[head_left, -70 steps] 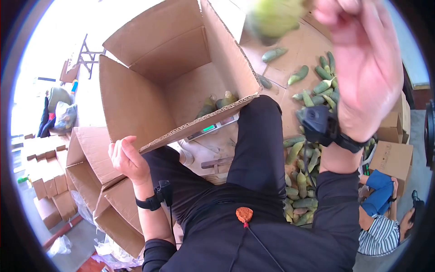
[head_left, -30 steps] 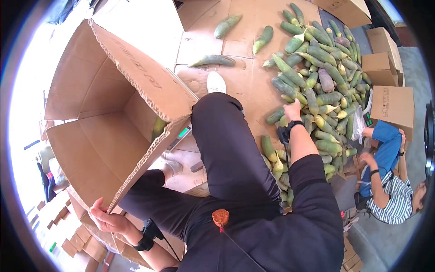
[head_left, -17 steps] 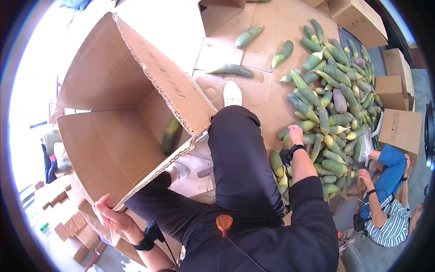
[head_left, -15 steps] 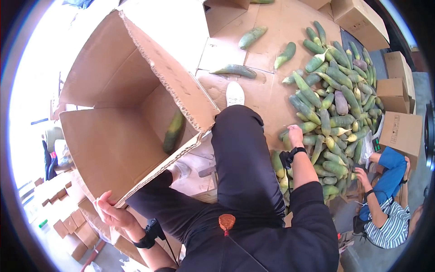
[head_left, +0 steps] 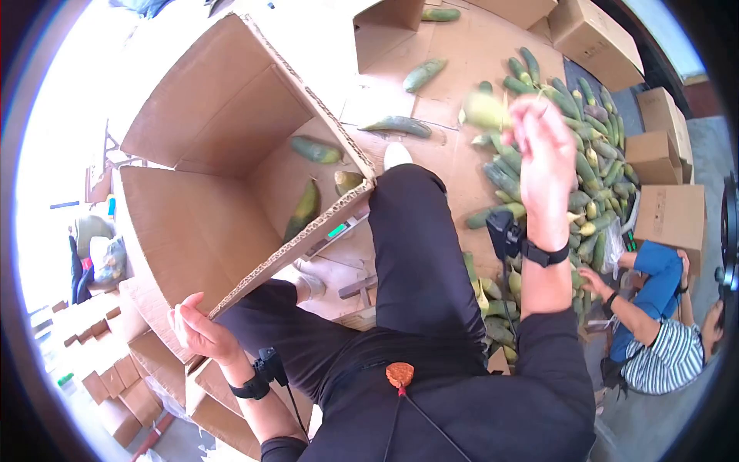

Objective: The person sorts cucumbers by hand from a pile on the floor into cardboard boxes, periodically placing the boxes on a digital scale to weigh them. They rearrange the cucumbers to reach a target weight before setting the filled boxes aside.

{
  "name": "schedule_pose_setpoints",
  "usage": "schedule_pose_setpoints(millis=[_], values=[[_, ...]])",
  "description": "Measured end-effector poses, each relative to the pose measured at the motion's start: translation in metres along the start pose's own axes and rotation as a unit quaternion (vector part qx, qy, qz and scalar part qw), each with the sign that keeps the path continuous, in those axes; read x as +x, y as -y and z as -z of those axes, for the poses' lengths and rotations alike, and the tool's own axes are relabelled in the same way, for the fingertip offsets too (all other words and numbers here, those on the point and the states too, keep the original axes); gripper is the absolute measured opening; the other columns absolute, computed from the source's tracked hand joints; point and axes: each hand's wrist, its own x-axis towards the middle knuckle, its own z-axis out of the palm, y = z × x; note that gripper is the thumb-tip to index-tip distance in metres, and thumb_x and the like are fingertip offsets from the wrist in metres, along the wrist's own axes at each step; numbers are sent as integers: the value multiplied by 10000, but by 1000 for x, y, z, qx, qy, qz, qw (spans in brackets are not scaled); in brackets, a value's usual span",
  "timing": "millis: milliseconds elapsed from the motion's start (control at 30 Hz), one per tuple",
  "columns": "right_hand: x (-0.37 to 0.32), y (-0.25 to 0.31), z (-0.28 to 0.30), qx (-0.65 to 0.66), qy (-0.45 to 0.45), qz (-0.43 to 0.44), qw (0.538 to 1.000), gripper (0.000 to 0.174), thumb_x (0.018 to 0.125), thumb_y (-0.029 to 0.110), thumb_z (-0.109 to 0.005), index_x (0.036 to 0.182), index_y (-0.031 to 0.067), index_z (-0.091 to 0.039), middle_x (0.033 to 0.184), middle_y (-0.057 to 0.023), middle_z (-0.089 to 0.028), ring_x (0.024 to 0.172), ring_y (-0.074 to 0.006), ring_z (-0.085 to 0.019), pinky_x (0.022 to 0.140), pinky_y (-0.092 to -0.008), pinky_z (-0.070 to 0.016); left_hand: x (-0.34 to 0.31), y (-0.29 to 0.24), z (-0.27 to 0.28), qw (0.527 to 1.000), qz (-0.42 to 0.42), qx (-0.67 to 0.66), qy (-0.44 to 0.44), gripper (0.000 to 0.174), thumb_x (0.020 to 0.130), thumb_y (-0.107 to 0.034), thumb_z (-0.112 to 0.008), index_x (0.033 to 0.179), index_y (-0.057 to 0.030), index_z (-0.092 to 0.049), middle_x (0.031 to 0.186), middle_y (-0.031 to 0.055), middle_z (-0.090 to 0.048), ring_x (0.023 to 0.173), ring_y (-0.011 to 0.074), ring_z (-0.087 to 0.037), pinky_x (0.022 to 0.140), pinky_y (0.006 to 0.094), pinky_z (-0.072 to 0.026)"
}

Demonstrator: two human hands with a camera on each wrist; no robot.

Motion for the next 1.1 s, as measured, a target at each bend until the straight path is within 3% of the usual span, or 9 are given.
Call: schedule_pose_setpoints(millis=[33, 100, 167, 233, 367, 433, 600, 667, 1100], values=[[4, 34, -16, 31, 0, 39, 999, 182, 937, 136, -450, 949, 18, -588, 677, 57, -430, 587, -64, -379, 628, -236, -425, 0, -1, 1, 1000, -3, -8, 6, 430, 971, -182, -326, 705, -11, -617, 569, 65, -472, 604, 210, -427, 591, 331, -354], [15, 76, -39, 224, 60, 138, 963, 171, 884, 103, -514, 986, 16, -619, 755, 2, -599, 631, -70, -510, 570, -209, -423, 1, -3, 1, 1000, -17, -7, -2, 432, 972, -189, -331, 706, 0, -613, 599, 90, -504, 630, 229, -457, 616, 343, -380], [26, 94, -52, 316, 240, 175, 901, 333, 898, 203, -578, 1186, 40, -541, 1079, -160, -621, 945, -219, -622, 751, -261, -499, -1, -2, 0, 1000, -3, -16, 5, 431, 974, -195, -337, 709, 9, -609, 619, 103, -511, 650, 236, -475, 627, 350, -391], [13, 120, -106, 202, 91, 239, 945, 164, 850, 81, -519, 936, -11, -624, 675, -20, -601, 541, -79, -500, 512, -243, -424, 0, -3, -1, 1000, -6, -16, -12, 425, 973, -196, -344, 711, 12, -607, 631, 105, -514, 666, 244, -488, 634, 353, -394], [-26, 116, -170, 309, 216, 148, 915, 127, 801, 23, -476, 808, -16, -597, 652, -161, -619, 557, -228, -605, 506, -353, -460, -2, 6, 0, 1000, -6, 1, 4, 439, 976, -230, -358, 723, 20, -615, 667, 113, -548, 673, 255, -503, 648, 361, -399], [-48, 100, -201, 210, 156, 217, 941, 113, 776, 32, -496, 802, -11, -597, 670, -192, -616, 604, -301, -615, 536, -383, -469, -4, 12, 1, 1000, -3, -6, 8, 446, 980, -262, -363, 748, 18, -621, 697, 99, -575, 687, 233, -527, 656, 346, -415], [-101, 57, -235, -95, 343, 145, 923, 113, 717, 103, -590, 784, 12, -578, 711, -133, -617, 689, -283, -601, 621, -369, -467, -6, 9, 1, 1000, 27, -3, 13, 481, 985, -323, -364, 782, 21, -631, 724, 83, -612, 701, 212, -563, 669, 335, -441], [-109, 53, -233, -279, 421, 244, 828, 147, 706, 153, -609, 799, 39, -611, 745, -113, -636, 723, -244, -615, 630, -339, -460, -6, 3, 1, 999, 35, -6, 12, 483, 980, -321, -373, 761, 29, -625, 706, 86, -584, 690, 212, -550, 643, 335, -427], [-107, 47, -211, -99, 290, 305, 902, 119, 683, 160, -609, 746, 59, -605, 716, -66, -593, 741, -216, -587, 619, -322, -455, -8, -5, -4, 986, 135, -94, 4, 514, 979, -356, -365, 767, 38, -618, 719, 54, -549, 603, 143, -531, 470, 256, -425]])
